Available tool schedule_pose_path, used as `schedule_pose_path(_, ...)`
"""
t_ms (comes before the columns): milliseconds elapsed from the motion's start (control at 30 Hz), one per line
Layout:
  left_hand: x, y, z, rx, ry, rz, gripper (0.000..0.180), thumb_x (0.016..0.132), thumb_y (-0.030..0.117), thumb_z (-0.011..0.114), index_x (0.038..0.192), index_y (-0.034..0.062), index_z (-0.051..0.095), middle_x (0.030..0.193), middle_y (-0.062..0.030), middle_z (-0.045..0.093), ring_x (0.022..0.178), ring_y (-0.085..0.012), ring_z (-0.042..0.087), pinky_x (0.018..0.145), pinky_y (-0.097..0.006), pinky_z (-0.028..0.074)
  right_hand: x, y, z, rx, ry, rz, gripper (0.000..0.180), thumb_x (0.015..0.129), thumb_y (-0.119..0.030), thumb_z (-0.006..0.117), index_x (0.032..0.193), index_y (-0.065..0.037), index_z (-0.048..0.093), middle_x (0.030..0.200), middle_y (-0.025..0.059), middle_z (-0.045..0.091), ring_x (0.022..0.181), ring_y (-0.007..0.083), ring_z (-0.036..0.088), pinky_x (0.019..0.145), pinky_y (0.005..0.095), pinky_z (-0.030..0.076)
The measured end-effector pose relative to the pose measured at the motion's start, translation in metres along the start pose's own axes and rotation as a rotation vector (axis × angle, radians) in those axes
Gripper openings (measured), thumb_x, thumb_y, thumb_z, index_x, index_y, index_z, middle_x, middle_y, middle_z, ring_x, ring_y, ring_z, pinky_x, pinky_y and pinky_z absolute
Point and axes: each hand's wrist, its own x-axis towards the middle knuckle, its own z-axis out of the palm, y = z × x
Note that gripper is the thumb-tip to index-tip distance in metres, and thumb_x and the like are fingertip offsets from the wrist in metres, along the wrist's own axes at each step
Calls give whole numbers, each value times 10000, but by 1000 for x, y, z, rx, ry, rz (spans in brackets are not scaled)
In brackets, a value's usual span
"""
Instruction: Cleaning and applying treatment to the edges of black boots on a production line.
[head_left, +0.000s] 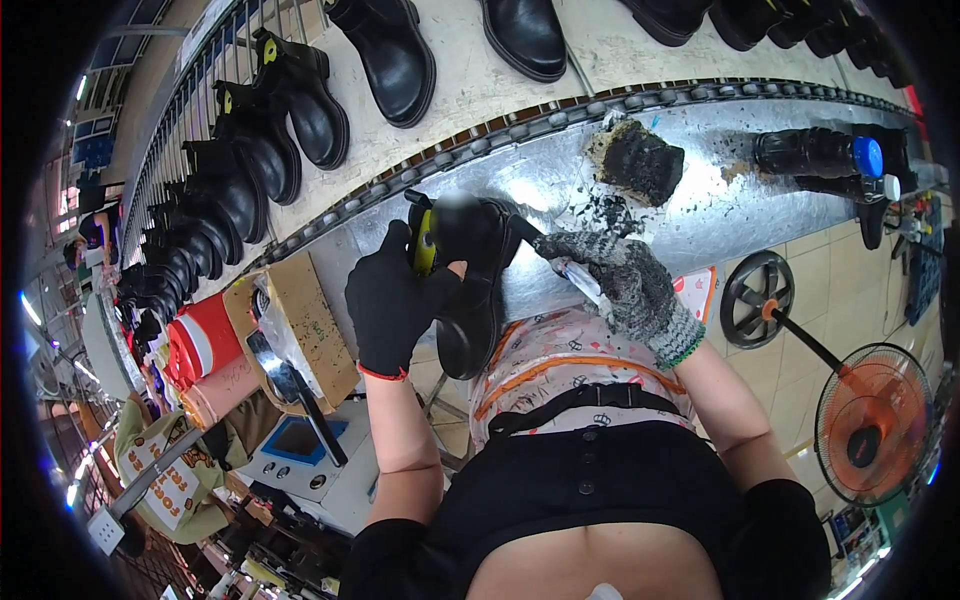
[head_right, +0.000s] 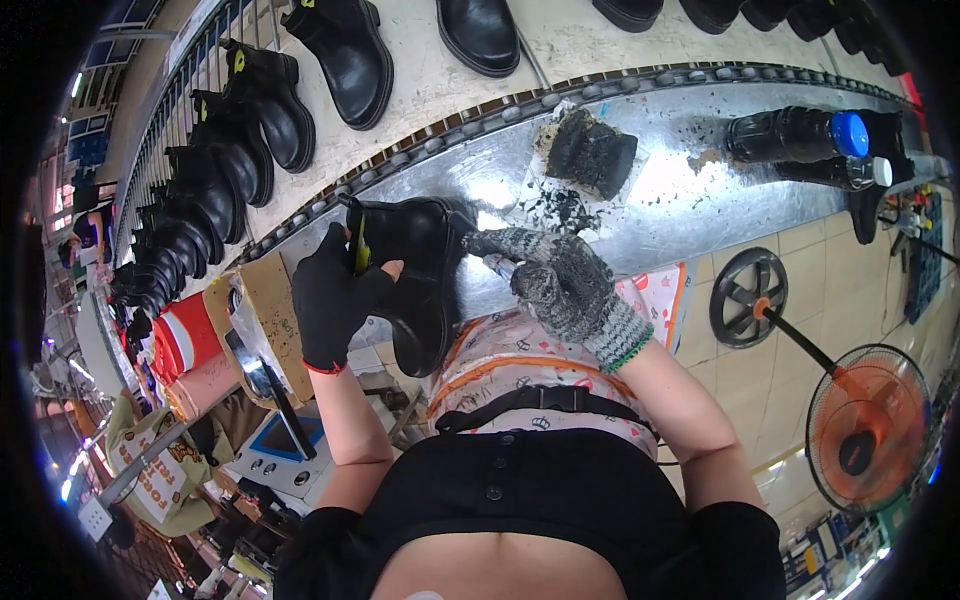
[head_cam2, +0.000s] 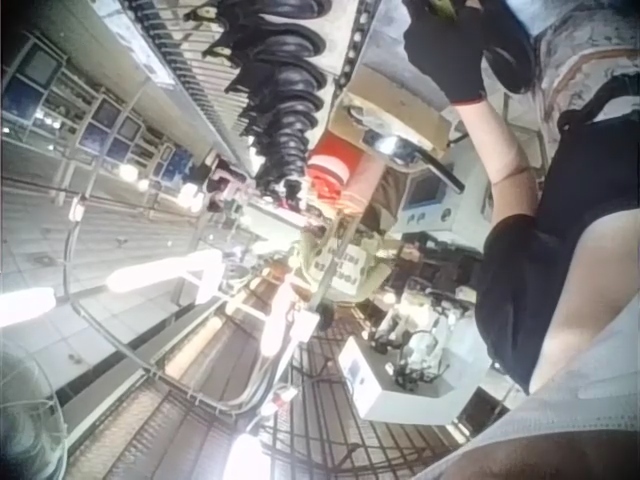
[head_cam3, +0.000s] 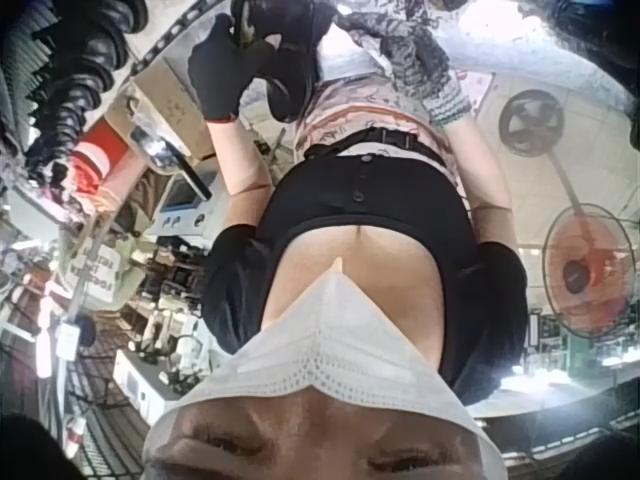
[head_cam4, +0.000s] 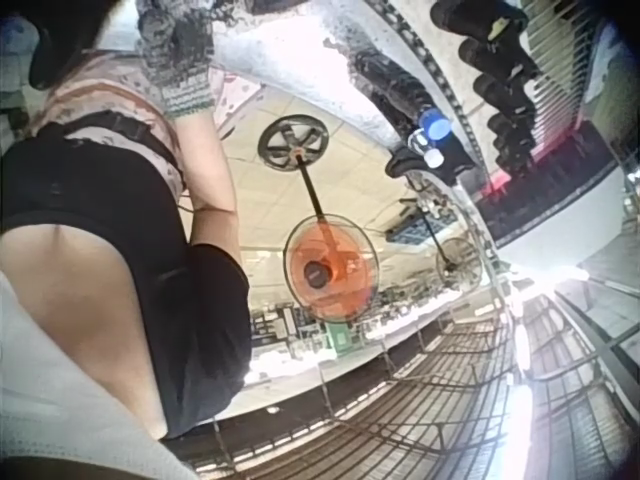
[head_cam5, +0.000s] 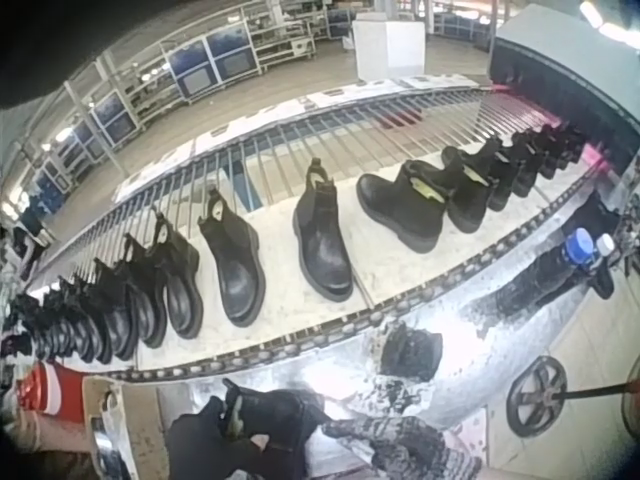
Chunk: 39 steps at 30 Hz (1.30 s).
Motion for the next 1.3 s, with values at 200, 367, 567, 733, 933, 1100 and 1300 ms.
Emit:
schedule_pose_path(200, -1, 0, 1, 4, 39, 8, 649, 624, 514, 733, 1032, 24, 612, 613, -140, 623, 576, -306, 635, 511, -380, 485, -3, -1, 1, -55, -20, 9, 423, 922, -374, 356, 1195, -165, 603, 1054, 121, 640, 847, 311, 616, 752, 397, 483)
schedule_pose_path(367, -2, 3, -2, 1, 21, 0, 656, 624, 522, 724, 1042, 31, 607, 624, -128, 630, 600, -295, 644, 541, -379, 495, -9, 0, 2, -90, 3, -17, 395, 907, -345, 389, 1200, -186, 602, 1085, 114, 634, 890, 314, 615, 779, 401, 482)
schedule_pose_path(567, -7, 3, -4, -21, 44, 8, 635, 616, 496, 730, 1029, 29, 610, 634, -135, 632, 619, -301, 647, 548, -382, 494, -19, 0, -7, -65, -46, 2, 424, 939, -359, 390, 1239, -116, 563, 1033, 112, 651, 767, 270, 636, 711, 353, 503)
schedule_pose_path(733, -10, -13, -4, -137, 101, 30, 599, 598, 464, 753, 984, 25, 623, 633, -126, 632, 588, -282, 642, 538, -360, 486, -37, -8, -21, 722, 82, 326, 569, 800, -393, 659, 1208, -21, 520, 1073, 93, 606, 921, 165, 599, 833, 282, 475)
schedule_pose_path(933, -44, -23, -5, -304, 170, 35, 608, 578, 412, 796, 1000, 11, 623, 640, -110, 637, 571, -234, 643, 541, -306, 485, -75, 24, -16, 892, 513, 381, 409, 885, -85, 554, 1261, -43, 399, 928, 96, 604, 693, 127, 594, 598, 265, 528)
schedule_pose_path(1100, -68, -28, -5, -454, 343, 73, 585, 583, 329, 833, 1013, -4, 618, 700, -100, 655, 612, -168, 646, 575, -278, 501, -92, 12, -2, 757, 562, 439, 536, 849, -48, 584, 1327, -58, 340, 898, 81, 601, 561, 91, 539, 467, 234, 468)
schedule_pose_path(1300, -70, -25, -10, -672, 550, 82, 508, 631, 186, 830, 1034, -21, 599, 818, -58, 647, 741, -103, 606, 661, -240, 493, -79, 56, 6, 29, 601, 279, 536, 800, -42, 614, 1297, -35, 414, 789, 30, 563, 613, 103, 533, 568, 250, 489)
